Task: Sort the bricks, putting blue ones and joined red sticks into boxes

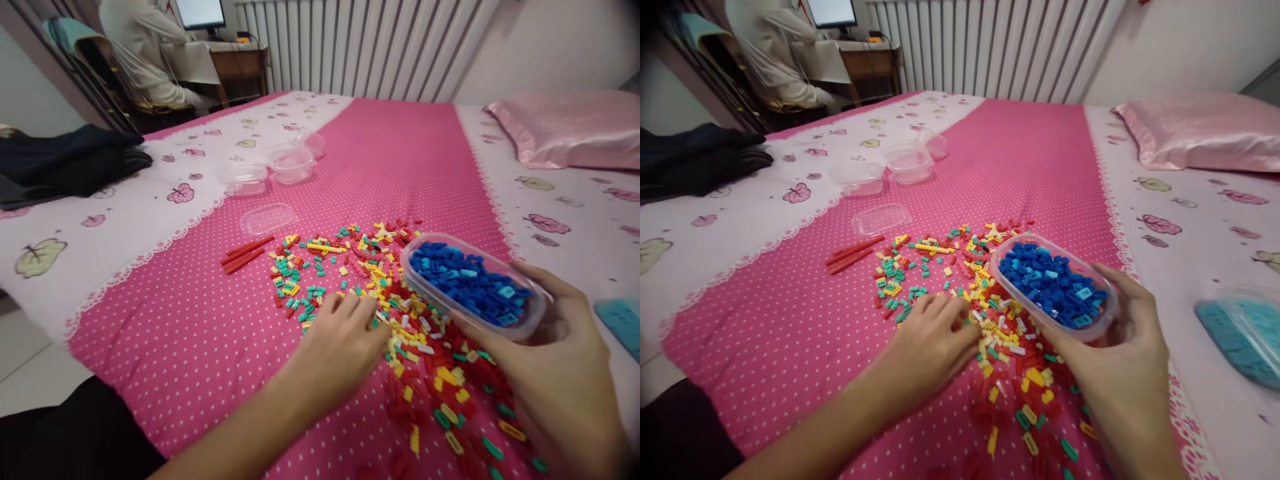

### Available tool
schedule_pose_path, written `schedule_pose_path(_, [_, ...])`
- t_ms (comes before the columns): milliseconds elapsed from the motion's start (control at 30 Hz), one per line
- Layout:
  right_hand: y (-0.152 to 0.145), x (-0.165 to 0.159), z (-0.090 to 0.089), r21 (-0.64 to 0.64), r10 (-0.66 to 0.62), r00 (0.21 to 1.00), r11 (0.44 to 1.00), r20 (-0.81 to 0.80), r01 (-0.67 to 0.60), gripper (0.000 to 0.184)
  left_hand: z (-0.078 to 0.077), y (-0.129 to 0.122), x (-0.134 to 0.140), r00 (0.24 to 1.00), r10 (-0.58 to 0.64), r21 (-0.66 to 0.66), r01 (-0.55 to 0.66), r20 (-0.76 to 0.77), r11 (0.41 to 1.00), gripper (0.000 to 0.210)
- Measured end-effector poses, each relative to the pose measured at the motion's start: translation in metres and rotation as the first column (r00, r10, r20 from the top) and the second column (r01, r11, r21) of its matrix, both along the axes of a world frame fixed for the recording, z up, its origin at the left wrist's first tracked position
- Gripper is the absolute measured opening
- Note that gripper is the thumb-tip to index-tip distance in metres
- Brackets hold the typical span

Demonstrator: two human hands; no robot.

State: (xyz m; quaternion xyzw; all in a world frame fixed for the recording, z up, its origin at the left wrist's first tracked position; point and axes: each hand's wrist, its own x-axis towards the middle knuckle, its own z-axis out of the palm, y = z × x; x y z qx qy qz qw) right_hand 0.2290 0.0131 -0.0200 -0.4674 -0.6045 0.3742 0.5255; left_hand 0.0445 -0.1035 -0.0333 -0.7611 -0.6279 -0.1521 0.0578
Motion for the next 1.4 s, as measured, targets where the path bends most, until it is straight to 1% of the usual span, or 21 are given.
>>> schedule_pose_path(100, [0.003, 0.002, -0.002, 0.007, -0.020, 1.000, 1.000, -0.004, 0.020, 0.094, 0.008, 0.001, -0.020, 0.964, 0.262, 0.004, -0.262, -0.036, 0.965, 0.018])
schedule_pose_path(167, [0.004, 0.003, -0.003, 0.012, -0.022, 1.000, 1.000, -0.009, 0.023, 0.094, 0.013, 0.001, -0.036, 0.919, 0.394, 0.013, -0.394, 0.010, 0.919, 0.026])
schedule_pose_path(233, [0.005, 0.003, -0.003, 0.018, -0.012, 1.000, 1.000, -0.012, 0.012, 0.094, 0.016, 0.001, -0.050, 0.874, 0.482, 0.024, -0.484, 0.063, 0.875, 0.038])
schedule_pose_path(333, [0.004, 0.003, -0.002, 0.041, 0.005, 1.000, 0.999, -0.024, -0.004, 0.093, 0.015, 0.001, -0.064, 0.807, 0.587, 0.010, -0.589, 0.063, 0.808, 0.045])
schedule_pose_path(400, [0.004, 0.002, -0.001, 0.061, -0.009, 0.999, 0.998, -0.035, 0.012, 0.091, 0.012, 0.001, -0.068, 0.792, 0.604, -0.043, -0.603, 0.085, 0.797, 0.048])
schedule_pose_path(467, [0.005, 0.002, 0.000, 0.083, -0.051, 0.997, 0.995, -0.056, 0.055, 0.089, 0.010, 0.002, -0.067, 0.815, 0.545, -0.122, -0.531, 0.195, 0.838, 0.050])
schedule_pose_path(533, [0.006, 0.003, 0.001, 0.101, -0.085, 0.992, 0.990, -0.091, 0.094, 0.089, 0.011, 0.002, -0.063, 0.826, 0.428, -0.194, -0.382, 0.367, 0.903, 0.051])
schedule_pose_path(600, [0.008, 0.003, 0.001, 0.103, -0.096, 0.986, 0.989, -0.133, 0.110, 0.089, 0.013, 0.000, -0.060, 0.826, 0.305, -0.205, -0.234, 0.474, 0.950, 0.050])
schedule_pose_path(633, [0.009, 0.004, 0.001, 0.099, -0.097, 0.984, 0.989, -0.150, 0.113, 0.089, 0.015, -0.001, -0.058, 0.841, 0.256, -0.192, -0.185, 0.476, 0.964, 0.047])
schedule_pose_path(700, [0.012, 0.005, 0.002, 0.088, -0.109, 0.980, 0.988, -0.167, 0.125, 0.090, 0.017, -0.001, -0.056, 0.890, 0.212, -0.150, -0.164, 0.404, 0.975, 0.040])
schedule_pose_path(800, [0.018, 0.007, 0.003, 0.057, -0.136, 0.973, 0.987, -0.185, 0.149, 0.091, 0.021, 0.014, -0.052, 0.937, 0.208, -0.133, -0.177, 0.282, 0.975, 0.040])
schedule_pose_path(867, [0.023, 0.010, 0.003, 0.038, -0.157, 0.966, 0.985, -0.207, 0.168, 0.091, 0.024, 0.038, -0.047, 0.964, 0.167, -0.157, -0.136, 0.205, 0.978, 0.044])
schedule_pose_path(967, [0.031, 0.014, 0.003, 0.042, -0.192, 0.955, 0.978, -0.228, 0.206, 0.088, 0.025, 0.085, -0.037, 0.993, 0.085, -0.214, -0.065, 0.087, 0.975, 0.048])
schedule_pose_path(1033, [0.037, 0.018, 0.002, 0.049, -0.197, 0.953, 0.976, -0.228, 0.213, 0.087, 0.024, 0.109, -0.032, 0.993, 0.107, -0.269, -0.088, 0.056, 0.959, 0.050])
schedule_pose_path(1067, [0.040, 0.020, 0.001, 0.050, -0.198, 0.954, 0.975, -0.227, 0.214, 0.087, 0.024, 0.117, -0.031, 0.993, 0.108, -0.285, -0.090, 0.051, 0.954, 0.048])
schedule_pose_path(1133, [0.044, 0.023, 0.001, 0.052, -0.202, 0.951, 0.974, -0.233, 0.220, 0.086, 0.027, 0.122, -0.033, 0.996, 0.076, -0.309, -0.055, 0.056, 0.949, 0.039])
schedule_pose_path(1200, [0.047, 0.026, 0.002, 0.054, -0.206, 0.945, 0.973, -0.253, 0.227, 0.087, 0.033, 0.118, -0.040, 0.995, -0.019, -0.333, 0.050, 0.095, 0.941, 0.030])
schedule_pose_path(1267, [0.050, 0.027, 0.003, 0.050, -0.209, 0.937, 0.972, -0.278, 0.232, 0.088, 0.042, 0.110, -0.050, 0.974, -0.123, -0.365, 0.187, 0.191, 0.912, 0.024])
schedule_pose_path(1300, [0.050, 0.027, 0.003, 0.045, -0.210, 0.934, 0.972, -0.287, 0.233, 0.088, 0.046, 0.106, -0.056, 0.963, -0.141, -0.381, 0.223, 0.230, 0.897, 0.023])
schedule_pose_path(1333, [0.050, 0.027, 0.004, 0.038, -0.212, 0.932, 0.972, -0.295, 0.233, 0.089, 0.049, 0.103, -0.061, 0.960, -0.131, -0.405, 0.225, 0.246, 0.887, 0.023])
schedule_pose_path(1400, [0.049, 0.026, 0.005, 0.024, -0.212, 0.930, 0.973, -0.301, 0.229, 0.090, 0.053, 0.099, -0.071, 0.980, -0.045, -0.456, 0.129, 0.192, 0.880, 0.023])
